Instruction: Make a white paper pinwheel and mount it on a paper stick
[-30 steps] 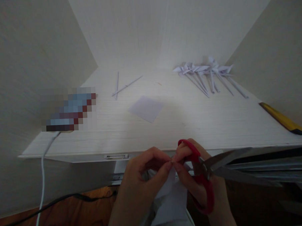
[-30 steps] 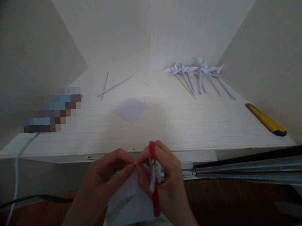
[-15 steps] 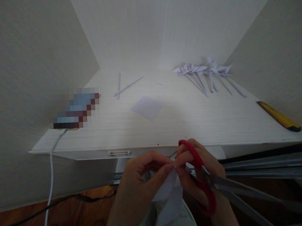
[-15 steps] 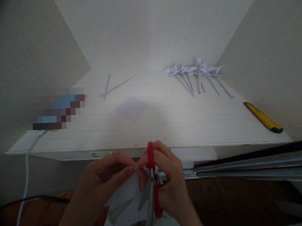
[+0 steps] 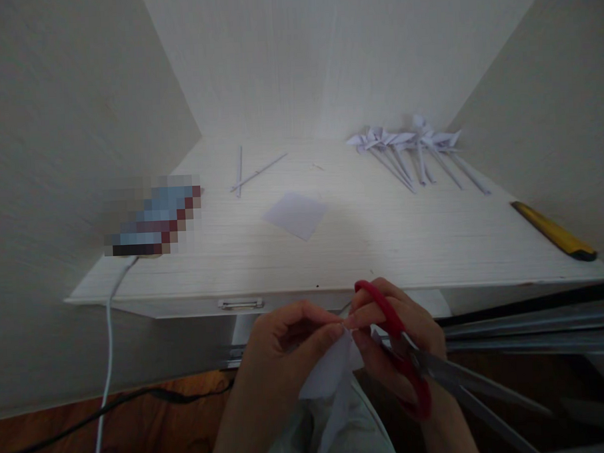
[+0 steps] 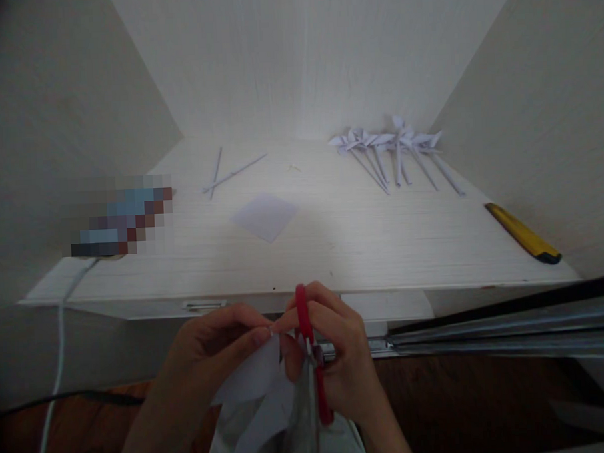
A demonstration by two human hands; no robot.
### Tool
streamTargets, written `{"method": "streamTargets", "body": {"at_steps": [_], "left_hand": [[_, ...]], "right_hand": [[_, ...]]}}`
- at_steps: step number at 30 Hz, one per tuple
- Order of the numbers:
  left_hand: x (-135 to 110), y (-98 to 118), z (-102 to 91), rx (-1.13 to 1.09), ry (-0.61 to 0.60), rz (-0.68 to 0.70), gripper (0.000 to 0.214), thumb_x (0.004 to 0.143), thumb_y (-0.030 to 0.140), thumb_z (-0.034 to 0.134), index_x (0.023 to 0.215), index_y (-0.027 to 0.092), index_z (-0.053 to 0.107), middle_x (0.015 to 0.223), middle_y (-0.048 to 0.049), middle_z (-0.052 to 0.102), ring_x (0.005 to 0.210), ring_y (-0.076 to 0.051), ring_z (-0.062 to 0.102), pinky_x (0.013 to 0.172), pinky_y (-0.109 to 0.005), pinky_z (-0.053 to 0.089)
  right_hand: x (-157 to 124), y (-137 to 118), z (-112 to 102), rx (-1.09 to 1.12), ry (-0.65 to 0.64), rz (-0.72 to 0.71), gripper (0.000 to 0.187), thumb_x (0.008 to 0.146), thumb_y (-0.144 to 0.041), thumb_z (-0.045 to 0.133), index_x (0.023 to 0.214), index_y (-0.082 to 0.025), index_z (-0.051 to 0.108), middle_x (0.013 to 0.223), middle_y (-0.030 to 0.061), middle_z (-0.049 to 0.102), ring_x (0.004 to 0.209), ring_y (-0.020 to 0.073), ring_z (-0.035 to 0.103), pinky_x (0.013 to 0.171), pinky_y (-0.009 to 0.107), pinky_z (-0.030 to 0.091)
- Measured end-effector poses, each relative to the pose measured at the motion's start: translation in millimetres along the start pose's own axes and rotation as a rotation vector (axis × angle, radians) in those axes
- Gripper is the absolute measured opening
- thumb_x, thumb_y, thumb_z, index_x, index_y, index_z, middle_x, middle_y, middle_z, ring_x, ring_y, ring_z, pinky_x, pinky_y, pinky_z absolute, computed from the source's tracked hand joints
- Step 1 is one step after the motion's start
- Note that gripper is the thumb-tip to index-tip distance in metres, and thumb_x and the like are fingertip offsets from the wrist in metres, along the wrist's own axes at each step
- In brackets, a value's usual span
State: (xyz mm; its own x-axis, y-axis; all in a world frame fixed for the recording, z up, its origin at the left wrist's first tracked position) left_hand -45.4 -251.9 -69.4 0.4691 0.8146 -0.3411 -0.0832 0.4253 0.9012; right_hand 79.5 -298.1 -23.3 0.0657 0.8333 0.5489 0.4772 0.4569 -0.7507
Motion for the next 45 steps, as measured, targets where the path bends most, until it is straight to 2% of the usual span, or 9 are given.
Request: {"method": "streamTargets", "body": {"at_steps": [5, 10, 13, 19, 29, 34, 45], "left_hand": [[0.4, -2.8, -0.3, 0.008, -0.025, -0.019, 0.009, 0.071, 0.019, 0.072, 0.062, 0.017, 0.07, 0.062, 0.0004, 0.071, 0.055, -0.011, 0.059, 0.051, -0.018, 0.044], [3.1, -8.9, -0.3, 0.026, -0.077, -0.018, 0.007, 0.075, 0.023, 0.074, 0.07, 0.018, 0.072, 0.068, 0.0004, 0.072, 0.061, -0.012, 0.062, 0.056, -0.019, 0.047], [1.8, -7.3, -1.8, 0.048, -0.044, 0.033, 0.007, 0.075, 0.022, 0.073, 0.069, 0.018, 0.072, 0.068, 0.0011, 0.071, 0.063, -0.011, 0.062, 0.059, -0.019, 0.047], [-2.9, 2.5, -2.6, 0.25, 0.027, 0.155, 0.009, 0.077, 0.016, 0.066, 0.07, 0.018, 0.071, 0.067, 0.0009, 0.069, 0.065, -0.013, 0.062, 0.062, -0.021, 0.048], [-14.0, 22.3, -3.7, 0.54, 0.154, 0.4, 0.013, 0.076, 0.011, 0.066, 0.072, 0.022, 0.072, 0.067, 0.004, 0.072, 0.064, -0.013, 0.065, 0.061, -0.021, 0.048], [-21.0, 31.0, -1.0, 0.605, 0.186, 0.508, 0.015, 0.077, 0.01, 0.066, 0.074, 0.023, 0.072, 0.07, 0.0043, 0.074, 0.064, -0.013, 0.067, 0.061, -0.019, 0.049], [-26.2, 38.2, 0.8, 0.657, 0.233, 0.575, 0.015, 0.075, 0.01, 0.07, 0.075, 0.024, 0.071, 0.069, 0.0063, 0.075, 0.061, -0.012, 0.068, 0.058, -0.018, 0.049]], "right_hand": [[-0.6, -4.5, -1.9, -0.015, 0.013, -0.025, 0.023, 0.076, -0.003, 0.06, 0.084, -0.023, 0.068, 0.079, 0.0019, 0.06, 0.067, 0.0158, 0.059, 0.056, 0.027, 0.049], [-5.2, -5.7, -1.5, -0.07, 0.0, -0.098, 0.035, 0.071, 0.002, 0.06, 0.092, -0.024, 0.069, 0.08, 0.0011, 0.06, 0.066, 0.0146, 0.059, 0.053, 0.025, 0.047], [-7.1, -3.3, -1.8, -0.049, -0.011, -0.089, 0.036, 0.071, 0.002, 0.061, 0.094, -0.024, 0.069, 0.082, 0.001, 0.061, 0.068, 0.0151, 0.059, 0.056, 0.026, 0.048], [-3.8, 9.7, 0.0, 0.049, -0.018, 0.088, 0.015, 0.079, -0.008, 0.062, 0.081, -0.023, 0.066, 0.078, 0.0013, 0.062, 0.072, 0.0178, 0.061, 0.062, 0.029, 0.049], [-11.1, 20.0, 3.0, 0.075, -0.02, 0.364, 0.008, 0.081, -0.016, 0.063, 0.076, -0.022, 0.06, 0.071, -0.0011, 0.059, 0.069, 0.0155, 0.057, 0.058, 0.025, 0.045], [-10.4, 18.7, 3.4, 0.086, 0.007, 0.415, 0.008, 0.082, -0.017, 0.061, 0.074, -0.021, 0.061, 0.067, -0.0018, 0.061, 0.06, 0.0134, 0.057, 0.055, 0.023, 0.047], [-4.2, 11.2, 5.5, 0.091, -0.002, 0.416, 0.009, 0.076, -0.017, 0.061, 0.068, -0.02, 0.06, 0.06, -0.0026, 0.059, 0.052, 0.0117, 0.055, 0.047, 0.02, 0.045]]}}
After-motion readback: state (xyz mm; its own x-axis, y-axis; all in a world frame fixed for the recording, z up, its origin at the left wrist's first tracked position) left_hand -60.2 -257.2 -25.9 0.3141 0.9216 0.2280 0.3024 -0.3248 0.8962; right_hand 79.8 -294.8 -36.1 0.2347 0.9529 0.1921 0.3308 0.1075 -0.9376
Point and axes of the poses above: each hand's wrist, its own x-axis towards the middle knuckle, its own z-axis out of the palm, y = z × x, the point moved 7 cm from there along x, towards the middle knuckle
